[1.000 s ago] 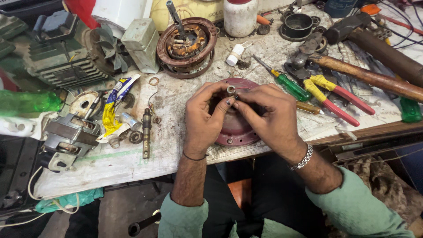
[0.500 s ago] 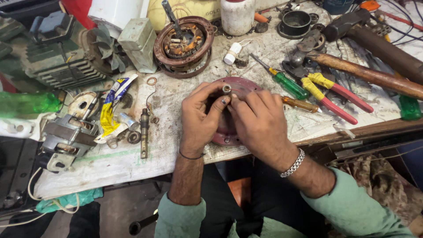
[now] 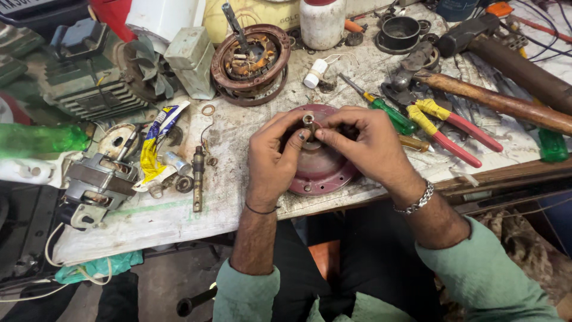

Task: The person disassembles a small cylindrical electrical component, removes a white insulating sleeve, and uses a screwdriver to adjust internal wires and a central shaft. They then reassemble the component and place it on a red circular base.

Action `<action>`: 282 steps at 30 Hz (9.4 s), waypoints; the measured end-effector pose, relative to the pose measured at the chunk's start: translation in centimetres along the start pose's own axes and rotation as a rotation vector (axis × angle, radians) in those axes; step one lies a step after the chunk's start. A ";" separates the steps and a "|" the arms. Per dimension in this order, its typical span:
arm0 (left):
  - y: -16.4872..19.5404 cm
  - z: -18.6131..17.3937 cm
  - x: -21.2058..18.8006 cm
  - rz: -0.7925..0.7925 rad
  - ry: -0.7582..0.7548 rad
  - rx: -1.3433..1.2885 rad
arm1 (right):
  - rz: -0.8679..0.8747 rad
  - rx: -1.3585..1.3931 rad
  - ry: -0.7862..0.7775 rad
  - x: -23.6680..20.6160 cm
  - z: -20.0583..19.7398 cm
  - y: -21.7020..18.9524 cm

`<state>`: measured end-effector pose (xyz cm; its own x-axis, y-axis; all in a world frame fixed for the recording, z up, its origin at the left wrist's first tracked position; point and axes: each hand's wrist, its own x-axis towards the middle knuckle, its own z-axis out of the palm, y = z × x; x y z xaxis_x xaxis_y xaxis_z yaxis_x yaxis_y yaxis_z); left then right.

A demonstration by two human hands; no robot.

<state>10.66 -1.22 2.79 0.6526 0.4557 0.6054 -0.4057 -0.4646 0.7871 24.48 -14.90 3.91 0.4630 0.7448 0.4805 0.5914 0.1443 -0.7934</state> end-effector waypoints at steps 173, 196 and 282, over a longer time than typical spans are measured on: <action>3.5 2.7 -4.2 0.031 0.082 0.708 | -0.093 0.810 -0.633 1.4 -4.8 -9.9; 3.0 1.6 -4.7 -0.001 0.015 0.584 | -0.441 -0.277 -0.074 -2.5 -4.9 -11.7; 2.8 -6.3 -5.7 -0.109 0.236 1.045 | -0.027 -0.081 0.240 -5.0 -9.6 -7.9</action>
<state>1.77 -0.38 2.32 0.4669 0.6170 0.6336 0.4676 -0.7803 0.4153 23.84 -25.95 11.35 0.5838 0.5643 0.5837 0.6524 0.1019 -0.7510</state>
